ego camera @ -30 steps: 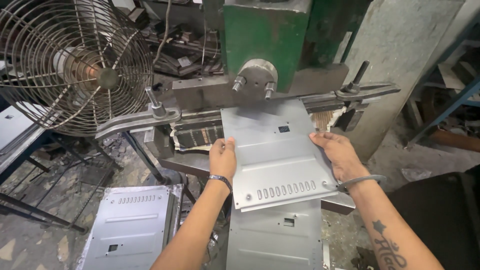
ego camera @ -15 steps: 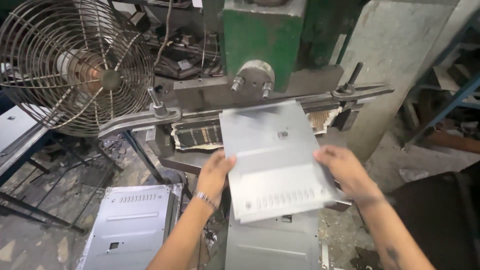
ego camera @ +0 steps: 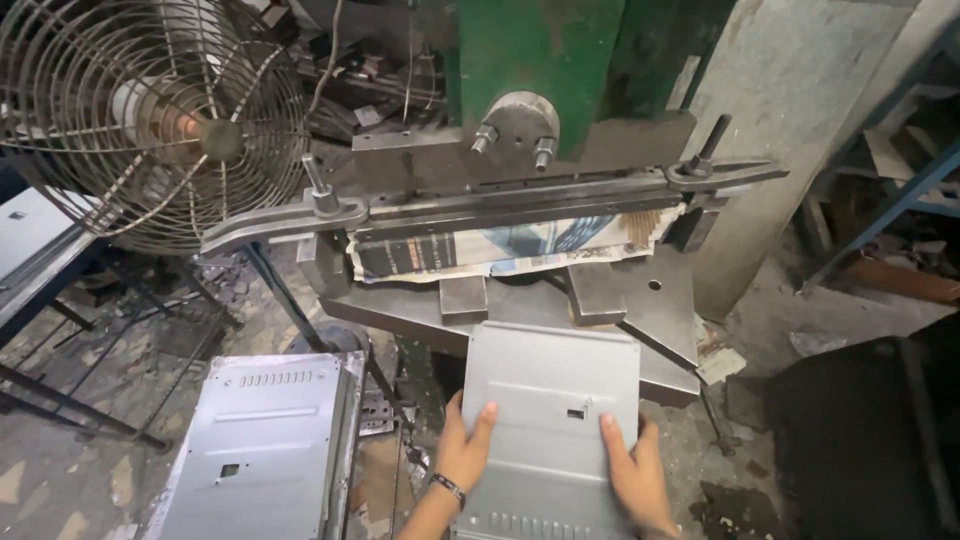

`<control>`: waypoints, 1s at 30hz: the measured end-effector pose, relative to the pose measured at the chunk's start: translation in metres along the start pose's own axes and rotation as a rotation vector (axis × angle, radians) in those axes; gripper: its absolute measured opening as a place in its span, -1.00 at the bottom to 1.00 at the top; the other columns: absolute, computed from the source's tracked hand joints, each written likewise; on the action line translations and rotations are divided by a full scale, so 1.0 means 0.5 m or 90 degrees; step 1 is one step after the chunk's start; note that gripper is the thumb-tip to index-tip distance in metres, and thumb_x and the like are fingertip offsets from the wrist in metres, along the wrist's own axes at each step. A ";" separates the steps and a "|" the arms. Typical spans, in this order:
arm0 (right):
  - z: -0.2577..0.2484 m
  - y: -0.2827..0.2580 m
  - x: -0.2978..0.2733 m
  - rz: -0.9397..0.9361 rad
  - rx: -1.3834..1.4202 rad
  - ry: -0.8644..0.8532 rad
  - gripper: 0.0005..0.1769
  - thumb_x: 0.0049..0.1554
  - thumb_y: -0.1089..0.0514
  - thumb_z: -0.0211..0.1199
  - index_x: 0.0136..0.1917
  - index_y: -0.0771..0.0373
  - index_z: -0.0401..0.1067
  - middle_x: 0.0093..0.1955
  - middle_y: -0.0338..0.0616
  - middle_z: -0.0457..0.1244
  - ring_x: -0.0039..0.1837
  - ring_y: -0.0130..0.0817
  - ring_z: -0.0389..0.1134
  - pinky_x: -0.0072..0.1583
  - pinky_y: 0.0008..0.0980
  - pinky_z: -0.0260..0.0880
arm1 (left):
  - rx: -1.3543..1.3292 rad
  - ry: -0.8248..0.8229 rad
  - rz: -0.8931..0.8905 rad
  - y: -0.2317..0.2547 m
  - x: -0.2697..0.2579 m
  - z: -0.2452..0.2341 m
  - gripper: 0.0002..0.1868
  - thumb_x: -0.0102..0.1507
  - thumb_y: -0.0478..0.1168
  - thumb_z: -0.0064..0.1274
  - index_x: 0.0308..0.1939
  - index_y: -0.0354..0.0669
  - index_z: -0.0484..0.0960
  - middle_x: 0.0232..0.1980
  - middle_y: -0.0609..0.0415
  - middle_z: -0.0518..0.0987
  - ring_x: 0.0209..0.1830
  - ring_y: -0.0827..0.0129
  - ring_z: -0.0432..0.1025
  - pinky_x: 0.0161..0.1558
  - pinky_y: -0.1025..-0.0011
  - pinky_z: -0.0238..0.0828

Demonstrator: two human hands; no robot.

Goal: Positioning metal plates into an industrial press machine and stacking them upon completion.

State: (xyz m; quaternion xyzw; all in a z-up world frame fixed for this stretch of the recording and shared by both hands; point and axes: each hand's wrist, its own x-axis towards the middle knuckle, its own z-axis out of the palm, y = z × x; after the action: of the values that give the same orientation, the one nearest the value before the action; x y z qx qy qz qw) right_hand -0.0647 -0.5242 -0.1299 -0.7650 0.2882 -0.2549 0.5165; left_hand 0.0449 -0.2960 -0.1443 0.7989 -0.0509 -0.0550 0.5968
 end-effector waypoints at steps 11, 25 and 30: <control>0.006 0.092 0.004 0.222 0.110 -0.060 -0.26 0.08 -0.17 0.34 0.28 0.48 0.43 0.12 0.16 0.44 0.13 -0.21 0.44 0.20 -0.29 0.38 | -0.122 -0.091 -0.038 -0.052 -0.004 -0.015 -0.34 0.27 0.17 0.07 0.24 -0.28 0.53 0.14 -0.01 0.66 0.15 0.37 0.50 0.19 0.42 0.38; 0.007 0.012 0.013 0.378 0.120 0.041 -0.10 0.06 -0.34 0.35 0.21 0.60 0.49 0.20 0.18 0.39 0.25 -0.13 0.37 0.33 -0.22 0.25 | 0.024 -0.047 -0.270 0.144 0.007 -0.026 -0.13 0.11 0.44 0.05 0.19 -0.19 0.61 0.14 -0.10 0.67 0.18 0.18 0.55 0.22 0.31 0.39; 0.025 0.039 0.025 0.355 0.104 0.120 -0.10 0.08 -0.35 0.34 0.16 0.65 0.50 0.17 0.25 0.39 0.23 -0.09 0.38 0.32 -0.17 0.27 | 0.065 -0.081 -0.232 0.143 0.063 -0.013 -0.12 0.10 0.46 0.05 0.13 -0.22 0.63 0.10 -0.14 0.68 0.16 0.14 0.56 0.20 0.29 0.41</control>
State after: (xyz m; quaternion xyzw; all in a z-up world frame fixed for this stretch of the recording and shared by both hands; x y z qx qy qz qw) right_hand -0.0507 -0.5307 -0.1513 -0.5853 0.5122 -0.1956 0.5973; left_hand 0.0759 -0.3148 -0.0747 0.8190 0.0538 -0.2099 0.5313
